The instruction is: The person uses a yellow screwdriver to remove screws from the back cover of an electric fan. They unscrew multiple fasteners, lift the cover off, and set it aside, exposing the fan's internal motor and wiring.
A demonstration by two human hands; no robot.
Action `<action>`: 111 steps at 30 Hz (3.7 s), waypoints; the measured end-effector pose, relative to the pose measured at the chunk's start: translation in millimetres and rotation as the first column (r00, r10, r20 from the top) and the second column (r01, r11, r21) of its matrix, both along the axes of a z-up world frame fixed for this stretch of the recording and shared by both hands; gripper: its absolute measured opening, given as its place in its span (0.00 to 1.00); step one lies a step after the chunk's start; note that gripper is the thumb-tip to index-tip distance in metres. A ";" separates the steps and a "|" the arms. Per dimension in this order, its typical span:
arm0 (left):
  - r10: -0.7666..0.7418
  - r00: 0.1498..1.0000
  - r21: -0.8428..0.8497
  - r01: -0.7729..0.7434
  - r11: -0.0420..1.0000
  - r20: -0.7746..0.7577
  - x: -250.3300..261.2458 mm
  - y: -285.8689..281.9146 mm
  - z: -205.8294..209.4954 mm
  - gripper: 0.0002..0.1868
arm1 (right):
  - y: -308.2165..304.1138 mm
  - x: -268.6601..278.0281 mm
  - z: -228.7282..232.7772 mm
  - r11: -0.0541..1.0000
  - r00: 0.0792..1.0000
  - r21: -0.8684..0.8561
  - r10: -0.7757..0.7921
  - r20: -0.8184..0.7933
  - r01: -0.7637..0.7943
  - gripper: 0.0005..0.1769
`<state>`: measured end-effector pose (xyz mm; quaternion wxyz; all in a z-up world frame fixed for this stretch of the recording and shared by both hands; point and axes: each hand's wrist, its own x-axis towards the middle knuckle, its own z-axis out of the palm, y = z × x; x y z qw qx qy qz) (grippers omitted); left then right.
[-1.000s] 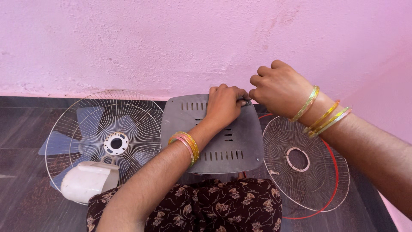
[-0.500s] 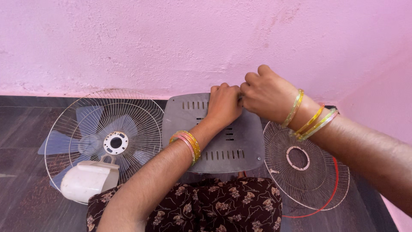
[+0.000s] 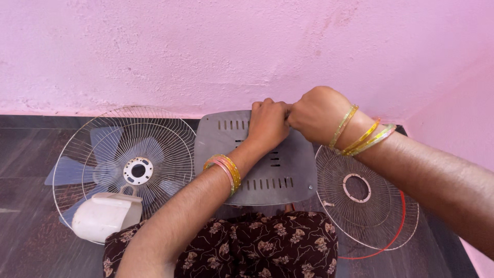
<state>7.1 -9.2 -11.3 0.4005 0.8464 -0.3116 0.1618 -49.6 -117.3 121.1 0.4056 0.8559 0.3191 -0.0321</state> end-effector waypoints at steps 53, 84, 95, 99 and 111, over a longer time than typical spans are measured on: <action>-0.129 0.983 -0.047 0.137 0.989 0.132 7.1 28.6 15.7 0.05 | -36.5 -73.8 -132.8 -0.769 0.827 0.576 -0.115 -0.550 0.276 0.18; -0.138 0.976 0.014 0.138 0.990 0.168 -0.4 36.5 8.6 0.17 | -132.9 -151.4 -198.7 -0.865 0.804 0.414 -0.021 -0.594 0.283 0.10; -0.275 0.961 0.198 0.263 0.944 0.037 -35.7 53.5 27.0 0.23 | -211.6 -310.4 -356.5 -0.806 0.402 0.575 -0.485 -0.777 0.139 0.10; -0.244 0.969 0.254 0.230 0.939 0.025 -55.5 52.0 38.5 0.22 | -202.1 -342.7 -424.3 -0.840 0.416 0.532 -0.447 -0.792 0.109 0.09; -0.210 0.978 0.276 0.198 0.940 0.013 -92.2 48.8 42.2 0.18 | -157.2 -357.8 -529.4 -0.490 0.371 0.862 -0.830 -0.417 -0.126 0.23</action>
